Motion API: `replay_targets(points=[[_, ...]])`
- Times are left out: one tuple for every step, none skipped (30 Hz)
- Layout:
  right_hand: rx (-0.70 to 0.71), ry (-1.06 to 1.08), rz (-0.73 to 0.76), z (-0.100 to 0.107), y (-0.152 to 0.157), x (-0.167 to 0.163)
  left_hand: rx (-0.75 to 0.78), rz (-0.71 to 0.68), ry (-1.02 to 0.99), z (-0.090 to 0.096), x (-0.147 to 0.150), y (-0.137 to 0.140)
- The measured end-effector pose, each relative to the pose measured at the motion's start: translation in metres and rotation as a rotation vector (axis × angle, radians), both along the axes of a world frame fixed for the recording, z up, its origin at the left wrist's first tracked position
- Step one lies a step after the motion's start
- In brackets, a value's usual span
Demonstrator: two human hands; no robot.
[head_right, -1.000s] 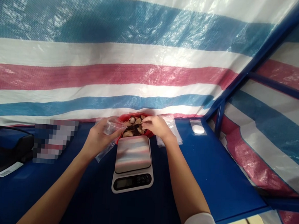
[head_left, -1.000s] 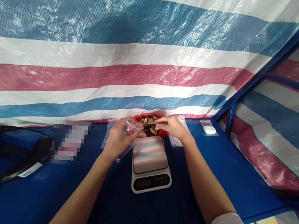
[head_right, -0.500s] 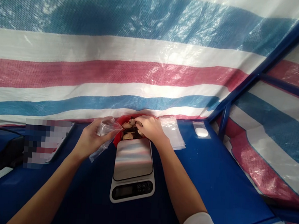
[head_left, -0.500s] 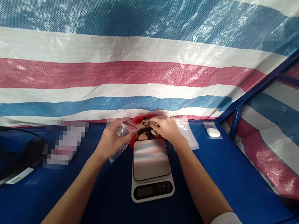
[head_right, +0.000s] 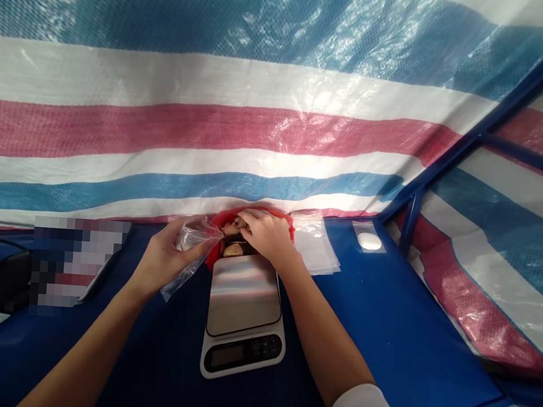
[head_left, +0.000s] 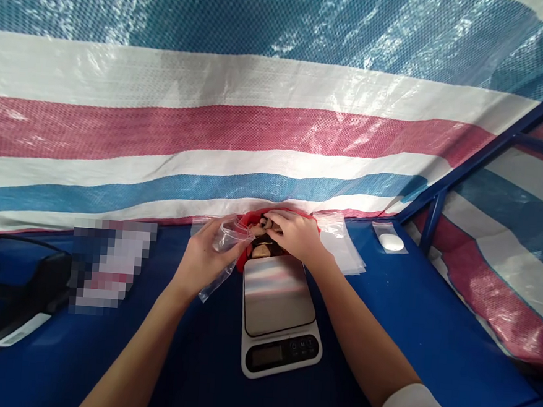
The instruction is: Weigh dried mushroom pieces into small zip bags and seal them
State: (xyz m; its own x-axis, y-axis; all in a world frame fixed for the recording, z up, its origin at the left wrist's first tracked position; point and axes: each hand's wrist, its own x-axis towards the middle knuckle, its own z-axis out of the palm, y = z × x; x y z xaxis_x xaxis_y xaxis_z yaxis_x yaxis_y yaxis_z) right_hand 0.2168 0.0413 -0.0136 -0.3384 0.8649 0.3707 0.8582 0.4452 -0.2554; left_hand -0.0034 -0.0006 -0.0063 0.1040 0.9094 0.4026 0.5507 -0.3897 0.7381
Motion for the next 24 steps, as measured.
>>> replay_targets(points=[[-0.008,-0.013,-0.004,0.0,0.0,0.0,0.0,-0.004,0.002,0.0,0.0,0.0],[-0.013,-0.021,-0.009,-0.001,0.0,0.0,-0.001,-0.007,0.005,-0.001,0.001,0.0],[-0.015,-0.022,-0.014,-0.002,0.0,0.0,-0.003,-0.011,0.007,-0.001,0.001,0.0],[-0.011,-0.018,-0.016,-0.003,0.0,0.001,-0.006,-0.012,0.006,-0.002,0.002,-0.001],[-0.006,-0.01,-0.016,-0.004,0.0,0.001,-0.01,-0.013,0.005,-0.002,0.002,-0.001],[0.0,0.004,-0.015,-0.005,0.001,0.002,-0.014,-0.012,0.004,-0.002,0.002,-0.001],[0.004,0.021,-0.014,-0.005,0.001,0.003,-0.017,-0.01,0.003,-0.002,0.002,-0.001],[0.004,0.042,-0.014,-0.004,0.001,0.004,-0.02,-0.01,0.003,-0.002,0.002,-0.001],[-0.002,0.064,-0.012,-0.003,0.0,0.006,-0.02,-0.009,0.004,-0.002,0.002,-0.001],[-0.013,0.087,-0.005,-0.001,0.0,0.008,-0.019,-0.008,0.003,-0.001,0.002,-0.001],[-0.028,0.108,0.008,0.001,0.0,0.01,-0.016,-0.009,0.004,-0.001,0.002,-0.001],[-0.043,0.129,0.029,0.004,0.0,0.013,-0.012,-0.01,0.005,-0.001,0.003,-0.001],[-0.056,0.147,0.056,0.007,-0.001,0.016,-0.01,-0.014,0.008,0.0,0.003,-0.002],[-0.066,0.161,0.086,0.009,-0.001,0.019,-0.009,-0.017,0.01,0.0,0.003,-0.002],[-0.076,0.171,0.117,0.011,-0.001,0.022,-0.007,-0.019,0.012,0.0,0.004,-0.002],[-0.085,0.177,0.147,0.012,-0.001,0.024,-0.005,-0.021,0.014,0.0,0.005,-0.003],[-0.097,0.179,0.176,0.013,-0.001,0.026,0.001,-0.024,0.014,0.0,0.006,-0.003],[-0.109,0.179,0.199,0.013,-0.001,0.028,0.009,-0.027,0.012,0.0,0.007,-0.004],[-0.119,0.175,0.217,0.013,-0.001,0.028,0.015,-0.032,0.01,0.0,0.008,-0.004],[-0.124,0.168,0.227,0.012,-0.001,0.028,0.02,-0.038,0.007,-0.001,0.009,-0.004],[-0.123,0.154,0.227,0.011,-0.001,0.028,0.021,-0.048,0.005,-0.001,0.01,-0.004],[-0.116,0.133,0.22,0.01,-0.001,0.027,0.022,-0.059,0.001,-0.001,0.011,-0.005],[-0.104,0.107,0.205,0.009,-0.002,0.026,0.021,-0.067,-0.002,-0.002,0.011,-0.005],[-0.087,0.078,0.184,0.007,-0.002,0.024,0.021,-0.074,-0.004,-0.002,0.011,-0.005]])
